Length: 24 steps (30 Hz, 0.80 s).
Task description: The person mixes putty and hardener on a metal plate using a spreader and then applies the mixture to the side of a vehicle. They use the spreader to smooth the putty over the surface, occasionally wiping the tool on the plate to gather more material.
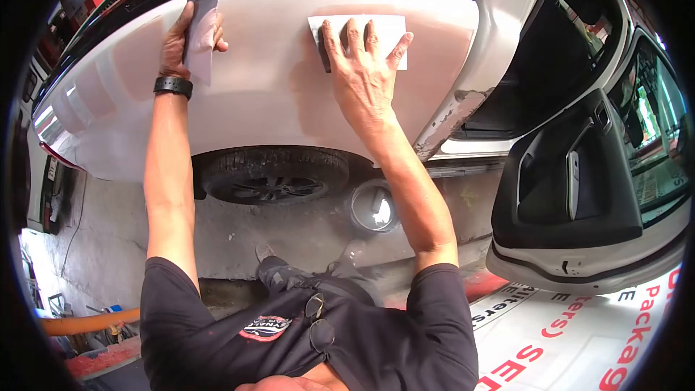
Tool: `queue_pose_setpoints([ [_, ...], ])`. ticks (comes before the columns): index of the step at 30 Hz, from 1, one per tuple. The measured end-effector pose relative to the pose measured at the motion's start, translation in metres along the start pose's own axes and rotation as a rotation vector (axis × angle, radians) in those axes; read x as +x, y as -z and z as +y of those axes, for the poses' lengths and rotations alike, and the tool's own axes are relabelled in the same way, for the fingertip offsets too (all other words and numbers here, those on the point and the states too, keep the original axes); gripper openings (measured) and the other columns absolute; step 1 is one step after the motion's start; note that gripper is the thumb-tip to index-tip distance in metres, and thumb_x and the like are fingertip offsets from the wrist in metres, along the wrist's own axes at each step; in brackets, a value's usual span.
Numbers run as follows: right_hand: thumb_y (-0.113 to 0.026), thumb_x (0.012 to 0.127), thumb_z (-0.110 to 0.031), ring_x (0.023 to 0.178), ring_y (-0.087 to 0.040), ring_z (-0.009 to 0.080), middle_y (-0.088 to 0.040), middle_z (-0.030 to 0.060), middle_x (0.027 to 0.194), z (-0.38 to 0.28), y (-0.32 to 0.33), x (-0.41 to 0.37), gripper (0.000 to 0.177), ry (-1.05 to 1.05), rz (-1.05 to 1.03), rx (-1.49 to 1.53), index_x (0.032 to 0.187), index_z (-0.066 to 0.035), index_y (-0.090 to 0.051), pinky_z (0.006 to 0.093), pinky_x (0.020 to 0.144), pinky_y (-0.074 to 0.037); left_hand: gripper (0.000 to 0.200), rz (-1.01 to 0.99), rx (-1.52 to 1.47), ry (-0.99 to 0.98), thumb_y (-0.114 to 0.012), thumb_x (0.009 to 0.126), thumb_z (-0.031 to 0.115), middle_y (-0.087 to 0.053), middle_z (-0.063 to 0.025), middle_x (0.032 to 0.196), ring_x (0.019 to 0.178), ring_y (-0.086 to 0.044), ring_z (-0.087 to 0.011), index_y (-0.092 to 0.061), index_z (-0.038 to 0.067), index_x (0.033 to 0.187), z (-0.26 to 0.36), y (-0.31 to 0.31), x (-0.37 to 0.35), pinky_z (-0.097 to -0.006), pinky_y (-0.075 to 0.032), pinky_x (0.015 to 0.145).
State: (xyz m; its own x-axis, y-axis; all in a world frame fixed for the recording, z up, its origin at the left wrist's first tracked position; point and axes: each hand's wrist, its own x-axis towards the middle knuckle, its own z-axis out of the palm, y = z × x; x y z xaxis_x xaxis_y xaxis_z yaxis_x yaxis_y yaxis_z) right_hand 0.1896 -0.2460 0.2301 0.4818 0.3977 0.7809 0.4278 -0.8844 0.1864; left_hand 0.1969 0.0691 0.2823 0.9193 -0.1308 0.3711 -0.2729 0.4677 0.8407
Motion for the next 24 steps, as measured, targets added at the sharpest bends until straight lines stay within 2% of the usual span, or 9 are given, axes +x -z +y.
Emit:
queue_pose_setpoints([
  [2, -0.056, 0.088, -0.003, 0.131, -0.052, 0.0304, -0.052, 0.0082, 0.139, -0.002, -0.006, 0.0, 0.061, -0.028, 0.014, 0.005, 0.143, -0.027, -0.052, 0.083, 0.106, -0.002, 0.051, 0.011, 0.002, -0.009, -0.051, 0.102, 0.047, -0.053, -0.0066, 0.074, 0.062, -0.053, -0.018, -0.06, -0.002, 0.101, -0.001, 0.001, 0.001, -0.0379, -0.057, 0.068],
  [6, -0.056, 0.086, -0.003, 0.129, -0.053, 0.0283, -0.053, 0.0069, 0.137, -0.012, -0.017, -0.01, 0.061, -0.078, 0.032, -0.007, 0.142, -0.027, -0.053, 0.0805, 0.107, 0.007, 0.05, -0.003, 0.014, -0.011, -0.049, 0.103, 0.046, -0.053, -0.0073, 0.074, 0.063, -0.054, -0.0185, -0.059, -0.003, 0.102, -0.002, 0.004, 0.001, -0.0394, -0.057, 0.07],
  [7, -0.06, 0.084, -0.01, 0.127, -0.053, 0.0322, -0.053, 0.0111, 0.133, -0.013, -0.024, -0.017, 0.058, -0.043, 0.088, 0.01, 0.14, -0.021, -0.053, 0.0849, 0.104, 0.004, 0.05, -0.024, 0.004, -0.001, -0.048, 0.103, 0.046, -0.054, -0.0074, 0.074, 0.063, -0.054, -0.0186, -0.059, -0.003, 0.102, -0.003, 0.006, 0.002, -0.0398, -0.058, 0.071],
  [9, -0.06, 0.084, -0.012, 0.126, -0.053, 0.0327, -0.053, 0.012, 0.131, -0.018, -0.028, -0.032, 0.056, -0.029, 0.085, 0.006, 0.139, -0.021, -0.054, 0.0847, 0.104, 0.003, 0.05, -0.057, -0.016, 0.009, -0.047, 0.104, 0.046, -0.054, -0.0077, 0.074, 0.062, -0.054, -0.0187, -0.059, -0.003, 0.103, -0.003, 0.009, 0.002, -0.0407, -0.058, 0.072],
  [15, -0.057, 0.085, -0.012, 0.124, -0.054, 0.0372, -0.054, 0.0155, 0.132, -0.015, 0.01, -0.027, 0.054, -0.039, -0.038, 0.133, 0.139, -0.016, -0.055, 0.0816, 0.102, -0.022, 0.051, -0.042, -0.02, 0.023, -0.047, 0.104, 0.046, -0.054, -0.0085, 0.075, 0.062, -0.055, -0.0193, -0.06, -0.004, 0.103, -0.004, 0.01, 0.001, -0.0418, -0.058, 0.073],
  [16, -0.057, 0.085, -0.012, 0.124, -0.053, 0.0399, -0.053, 0.0168, 0.134, -0.015, 0.01, -0.017, 0.054, -0.023, 0.003, 0.113, 0.139, -0.015, -0.055, 0.0788, 0.099, -0.03, 0.051, -0.019, -0.013, 0.022, -0.048, 0.104, 0.046, -0.055, -0.0085, 0.075, 0.063, -0.055, -0.0193, -0.06, -0.004, 0.103, -0.004, 0.008, 0.0, -0.0419, -0.058, 0.073],
  [19, -0.059, 0.085, -0.006, 0.126, -0.053, 0.0353, -0.053, 0.012, 0.133, -0.018, 0.007, 0.007, 0.061, -0.032, 0.095, 0.053, 0.143, -0.021, -0.051, 0.0758, 0.1, -0.033, 0.052, 0.041, 0.005, 0.014, -0.049, 0.103, 0.047, -0.055, -0.0082, 0.075, 0.063, -0.055, -0.0191, -0.06, -0.004, 0.103, -0.001, -0.002, -0.002, -0.0419, -0.058, 0.074],
  [21, -0.06, 0.085, -0.007, 0.126, -0.053, 0.0368, -0.052, 0.0136, 0.134, -0.017, 0.002, 0.015, 0.061, -0.022, 0.094, 0.034, 0.143, -0.021, -0.051, 0.0687, 0.1, -0.038, 0.052, 0.069, 0.001, 0.023, -0.049, 0.103, 0.047, -0.055, -0.0079, 0.075, 0.063, -0.055, -0.0188, -0.061, -0.004, 0.102, -0.002, -0.003, -0.002, -0.0419, -0.058, 0.075],
  [24, -0.061, 0.082, -0.008, 0.124, -0.053, 0.036, -0.052, 0.0132, 0.134, -0.018, -0.012, 0.013, 0.062, -0.012, 0.099, 0.045, 0.142, -0.021, -0.052, 0.0618, 0.098, -0.043, 0.052, -0.034, 0.031, 0.004, -0.05, 0.102, 0.047, -0.055, -0.0077, 0.074, 0.064, -0.056, -0.0191, -0.061, -0.003, 0.1, -0.003, 0.008, 0.001, -0.0422, -0.058, 0.076],
])
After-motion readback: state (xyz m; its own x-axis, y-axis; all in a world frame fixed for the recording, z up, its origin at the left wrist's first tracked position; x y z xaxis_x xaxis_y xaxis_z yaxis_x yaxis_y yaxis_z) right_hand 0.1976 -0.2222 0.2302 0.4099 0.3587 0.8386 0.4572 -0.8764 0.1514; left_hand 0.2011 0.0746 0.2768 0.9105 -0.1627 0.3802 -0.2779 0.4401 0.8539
